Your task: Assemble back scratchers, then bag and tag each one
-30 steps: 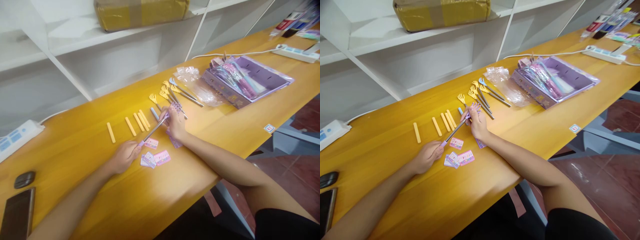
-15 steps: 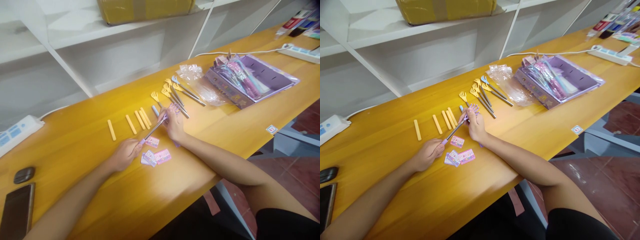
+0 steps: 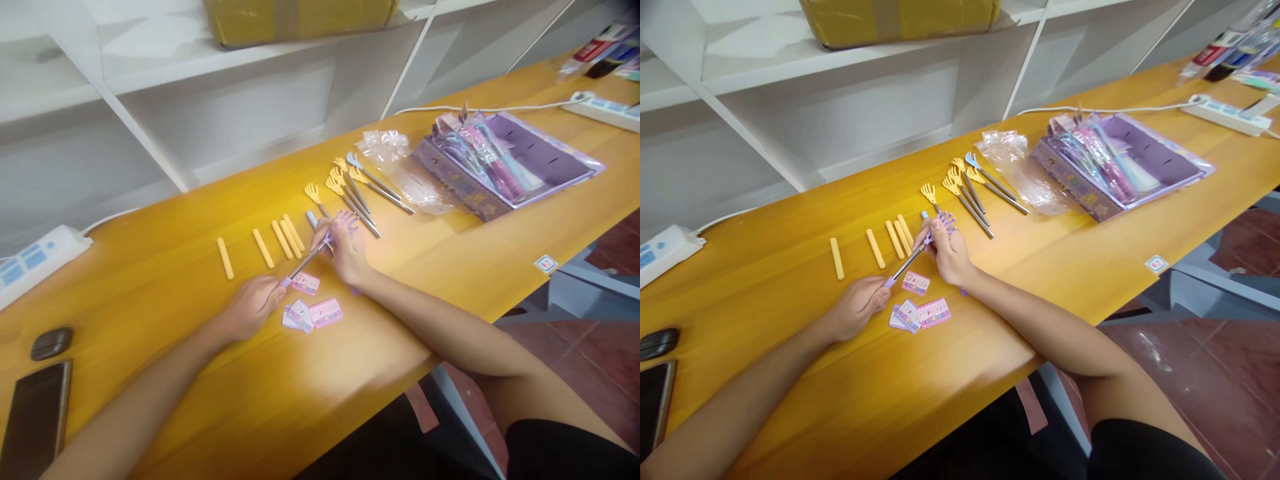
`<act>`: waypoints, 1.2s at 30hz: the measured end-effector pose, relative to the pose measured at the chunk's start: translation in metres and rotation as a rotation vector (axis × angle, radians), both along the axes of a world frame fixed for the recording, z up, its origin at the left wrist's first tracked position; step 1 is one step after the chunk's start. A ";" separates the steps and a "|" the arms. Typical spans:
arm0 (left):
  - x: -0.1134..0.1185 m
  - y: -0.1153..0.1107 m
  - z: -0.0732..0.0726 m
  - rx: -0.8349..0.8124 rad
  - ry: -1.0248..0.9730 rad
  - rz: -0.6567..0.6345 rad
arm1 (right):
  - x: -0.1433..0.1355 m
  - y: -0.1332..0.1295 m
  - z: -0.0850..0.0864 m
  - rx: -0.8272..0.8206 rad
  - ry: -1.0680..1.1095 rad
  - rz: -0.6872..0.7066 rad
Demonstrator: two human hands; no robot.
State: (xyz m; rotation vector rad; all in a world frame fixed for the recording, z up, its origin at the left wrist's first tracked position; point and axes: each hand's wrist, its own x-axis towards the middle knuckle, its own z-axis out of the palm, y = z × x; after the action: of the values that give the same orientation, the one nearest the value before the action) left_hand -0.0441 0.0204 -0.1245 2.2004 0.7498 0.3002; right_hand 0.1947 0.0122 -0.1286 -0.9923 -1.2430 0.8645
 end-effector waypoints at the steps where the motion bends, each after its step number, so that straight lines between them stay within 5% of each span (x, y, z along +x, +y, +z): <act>1: 0.000 0.000 0.000 -0.005 0.000 0.016 | 0.003 0.000 0.002 0.000 -0.005 0.024; 7: 0.001 -0.006 0.004 -0.129 -0.060 0.156 | 0.012 -0.002 0.017 0.010 0.055 0.059; 15: 0.008 -0.019 -0.005 -0.111 0.095 0.319 | 0.008 -0.009 0.020 0.065 -0.023 0.109; 22: 0.007 -0.013 -0.011 -0.146 0.177 0.297 | 0.005 -0.012 0.018 0.083 -0.040 0.124; 28: 0.009 -0.013 -0.008 -0.111 0.154 0.271 | 0.000 -0.004 0.014 -0.087 0.073 0.074; 31: 0.009 -0.015 -0.011 -0.137 0.069 0.332 | -0.005 0.008 0.036 -0.101 -0.015 0.093; 36: 0.006 -0.018 -0.020 -0.257 -0.212 0.494 | -0.037 0.019 0.100 -0.028 -0.140 0.334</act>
State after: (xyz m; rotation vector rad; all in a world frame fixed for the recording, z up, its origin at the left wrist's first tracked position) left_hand -0.0380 0.0019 -0.1448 1.6901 1.1370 0.6343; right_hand 0.1575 0.0311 -0.0288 -0.8922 -1.5480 1.0859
